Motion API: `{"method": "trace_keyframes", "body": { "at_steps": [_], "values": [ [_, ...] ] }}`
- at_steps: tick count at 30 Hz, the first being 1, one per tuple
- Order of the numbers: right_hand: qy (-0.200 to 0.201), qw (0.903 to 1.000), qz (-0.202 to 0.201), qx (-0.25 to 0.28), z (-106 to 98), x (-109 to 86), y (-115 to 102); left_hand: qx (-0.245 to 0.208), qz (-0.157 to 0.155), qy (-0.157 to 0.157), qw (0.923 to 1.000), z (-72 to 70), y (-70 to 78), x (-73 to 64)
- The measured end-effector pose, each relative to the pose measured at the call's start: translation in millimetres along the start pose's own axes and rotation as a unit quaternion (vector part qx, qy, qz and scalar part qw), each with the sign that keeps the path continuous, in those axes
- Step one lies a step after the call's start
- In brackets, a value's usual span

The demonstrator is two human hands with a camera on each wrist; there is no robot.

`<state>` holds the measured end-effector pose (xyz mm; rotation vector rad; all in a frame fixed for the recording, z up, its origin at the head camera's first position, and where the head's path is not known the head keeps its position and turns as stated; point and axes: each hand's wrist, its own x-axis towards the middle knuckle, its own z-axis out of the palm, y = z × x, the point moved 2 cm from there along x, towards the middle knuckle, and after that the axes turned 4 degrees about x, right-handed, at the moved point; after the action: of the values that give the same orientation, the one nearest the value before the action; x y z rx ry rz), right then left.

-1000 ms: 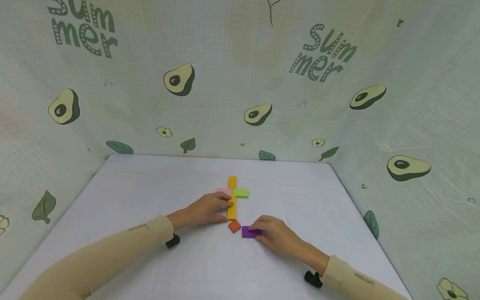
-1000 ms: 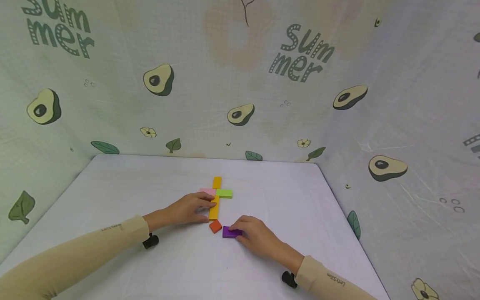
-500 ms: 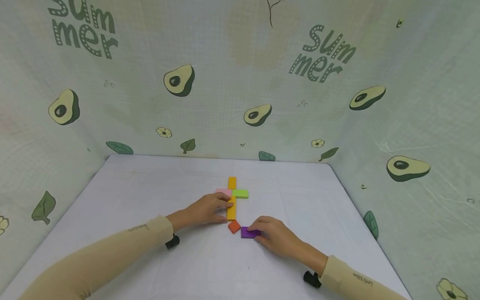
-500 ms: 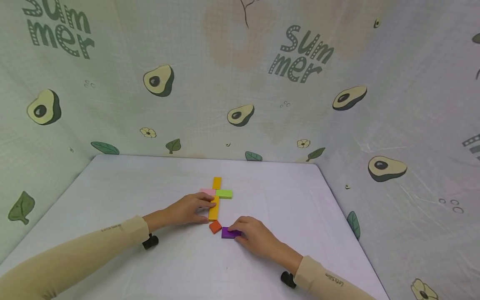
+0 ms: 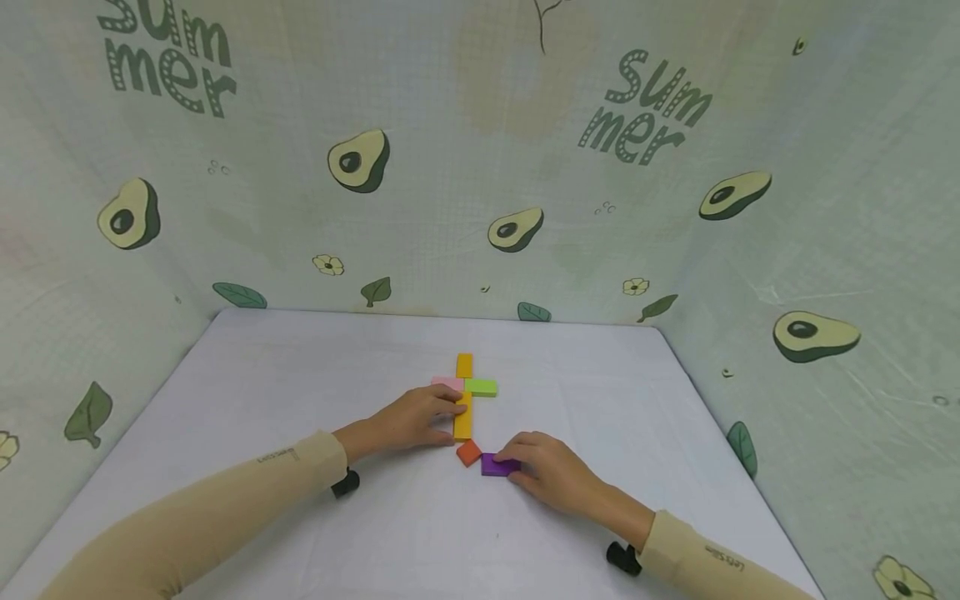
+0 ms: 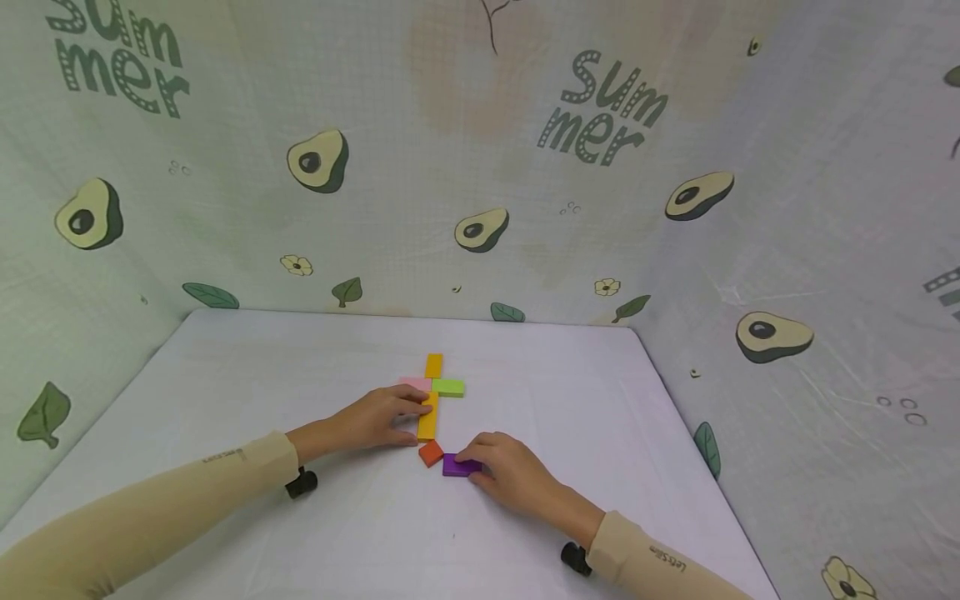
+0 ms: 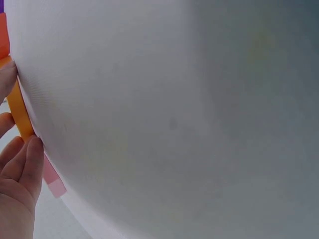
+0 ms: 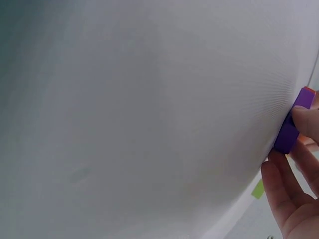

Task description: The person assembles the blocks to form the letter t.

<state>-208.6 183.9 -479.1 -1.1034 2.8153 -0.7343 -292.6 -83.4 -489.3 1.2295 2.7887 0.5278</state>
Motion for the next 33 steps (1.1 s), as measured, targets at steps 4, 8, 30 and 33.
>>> {"method": "trace_keyframes", "body": {
  "at_steps": [4, 8, 30, 33],
  "values": [
    [0.0, 1.0, -0.005, 0.0, -1.3, 0.0, -0.6, 0.004, -0.003, 0.0, 1.0, 0.4, -0.7, 0.4],
    [0.001, 1.0, -0.009, 0.001, -2.3, 0.3, -1.1, 0.004, -0.004, 0.002, 1.0, -0.1, -1.0, 0.8],
    [-0.018, 0.9989, 0.023, 0.036, -5.3, 0.8, 0.5, 0.025, -0.005, -0.007, 0.9996, -1.0, -0.3, 1.6],
    [-0.02, 0.9985, 0.024, 0.046, -6.0, 0.5, 0.4, 0.029, -0.002, -0.008, 0.9996, -1.4, 0.0, 1.0]
  ]
}}
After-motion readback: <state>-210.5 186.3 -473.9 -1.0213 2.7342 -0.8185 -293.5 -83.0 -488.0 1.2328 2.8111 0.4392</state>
